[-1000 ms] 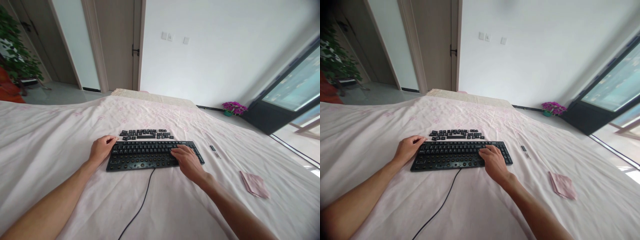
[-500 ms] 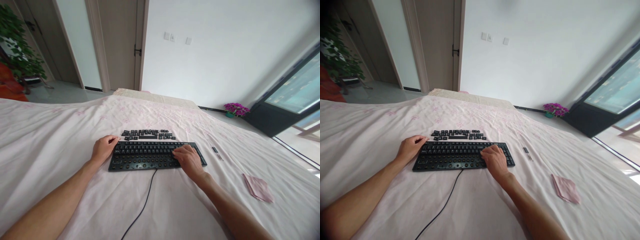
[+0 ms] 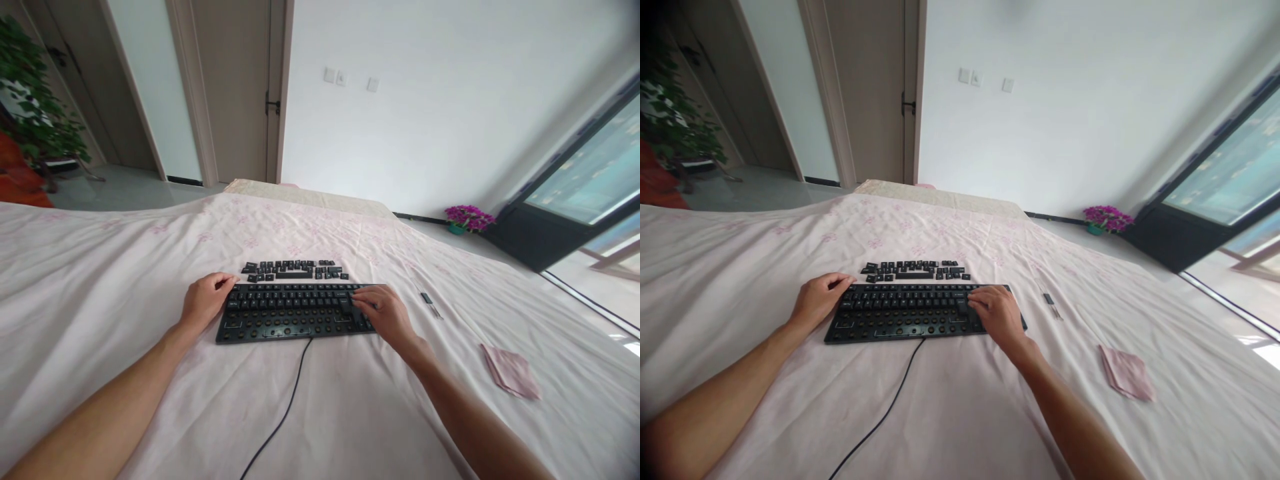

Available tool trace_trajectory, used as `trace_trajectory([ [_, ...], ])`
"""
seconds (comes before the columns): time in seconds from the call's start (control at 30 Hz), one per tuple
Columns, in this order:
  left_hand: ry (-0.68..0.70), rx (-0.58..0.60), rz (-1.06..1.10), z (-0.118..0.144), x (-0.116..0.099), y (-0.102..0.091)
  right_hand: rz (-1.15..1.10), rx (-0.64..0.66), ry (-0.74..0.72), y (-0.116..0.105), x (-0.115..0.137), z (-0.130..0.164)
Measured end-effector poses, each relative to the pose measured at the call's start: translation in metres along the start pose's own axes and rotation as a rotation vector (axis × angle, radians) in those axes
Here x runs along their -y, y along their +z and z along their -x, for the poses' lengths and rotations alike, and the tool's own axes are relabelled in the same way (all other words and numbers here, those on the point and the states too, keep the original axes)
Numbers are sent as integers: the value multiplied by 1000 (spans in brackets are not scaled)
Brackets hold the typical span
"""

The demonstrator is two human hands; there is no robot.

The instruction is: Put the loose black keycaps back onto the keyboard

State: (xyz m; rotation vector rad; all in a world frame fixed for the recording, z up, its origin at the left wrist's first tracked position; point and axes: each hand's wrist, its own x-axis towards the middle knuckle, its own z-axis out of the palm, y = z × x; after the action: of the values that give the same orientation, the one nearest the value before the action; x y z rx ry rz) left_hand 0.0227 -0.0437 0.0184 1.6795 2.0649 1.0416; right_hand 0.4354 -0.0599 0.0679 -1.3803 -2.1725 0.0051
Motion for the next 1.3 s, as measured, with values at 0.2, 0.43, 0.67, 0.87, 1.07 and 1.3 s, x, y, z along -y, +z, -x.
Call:
trace_trajectory([
  [0.2, 29, 10, -91, 5, -6, -7, 170, -56, 201, -10, -47, 3],
  [0.43, 21, 55, -182, 8, -12, -10, 193, -37, 145, -8, -37, 12],
  [0.67, -22, 53, -173, 8, -7, -6, 163, 145, -86, 0, 17, 2],
  [0.87, -43, 57, -164, 8, -10, -7, 206, 230, -103, 4, 19, -5],
  [1.07, -56, 64, -161, 9, -12, -9, 215, 319, -100, -4, 21, -8],
  [1.3, -61, 60, -164, 8, -12, -8, 282, 471, -133, -12, 30, -26],
])
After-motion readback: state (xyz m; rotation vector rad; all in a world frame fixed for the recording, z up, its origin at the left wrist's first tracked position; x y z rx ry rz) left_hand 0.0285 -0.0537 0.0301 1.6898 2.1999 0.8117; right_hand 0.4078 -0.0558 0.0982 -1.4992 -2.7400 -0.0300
